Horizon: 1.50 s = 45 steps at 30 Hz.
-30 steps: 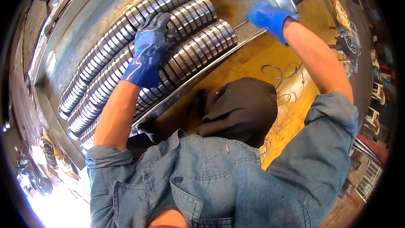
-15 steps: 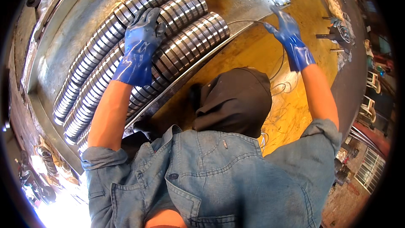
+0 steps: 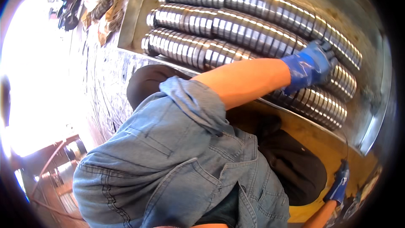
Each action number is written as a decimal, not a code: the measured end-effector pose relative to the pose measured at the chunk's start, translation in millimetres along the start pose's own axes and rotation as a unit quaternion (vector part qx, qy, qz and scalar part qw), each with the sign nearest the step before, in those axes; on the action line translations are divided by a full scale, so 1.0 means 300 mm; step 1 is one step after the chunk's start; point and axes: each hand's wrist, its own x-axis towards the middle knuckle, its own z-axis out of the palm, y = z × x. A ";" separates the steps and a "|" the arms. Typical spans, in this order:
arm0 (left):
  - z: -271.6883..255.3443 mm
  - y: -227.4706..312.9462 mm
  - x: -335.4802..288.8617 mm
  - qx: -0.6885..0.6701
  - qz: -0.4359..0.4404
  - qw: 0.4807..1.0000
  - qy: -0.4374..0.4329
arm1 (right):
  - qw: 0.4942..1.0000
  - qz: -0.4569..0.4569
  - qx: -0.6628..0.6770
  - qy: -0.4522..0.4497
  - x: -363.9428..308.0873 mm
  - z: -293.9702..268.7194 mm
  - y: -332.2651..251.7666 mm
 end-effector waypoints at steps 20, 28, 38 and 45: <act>-1.158 -0.711 -1.182 -0.058 -0.429 0.901 0.009 | 0.912 -0.036 -0.405 -0.052 0.350 -0.255 -0.142; -0.936 -0.704 -1.578 -0.020 -0.600 0.799 0.034 | 0.959 -0.041 -0.270 0.074 0.277 -0.267 -0.168; -0.913 -0.778 -1.499 -0.034 -0.613 0.789 0.035 | 0.922 -0.113 -0.370 0.025 0.276 -0.327 -0.251; -0.911 -0.746 -1.426 -0.065 -0.648 0.757 0.055 | 0.892 -0.180 -0.413 -0.025 0.331 -0.277 -0.454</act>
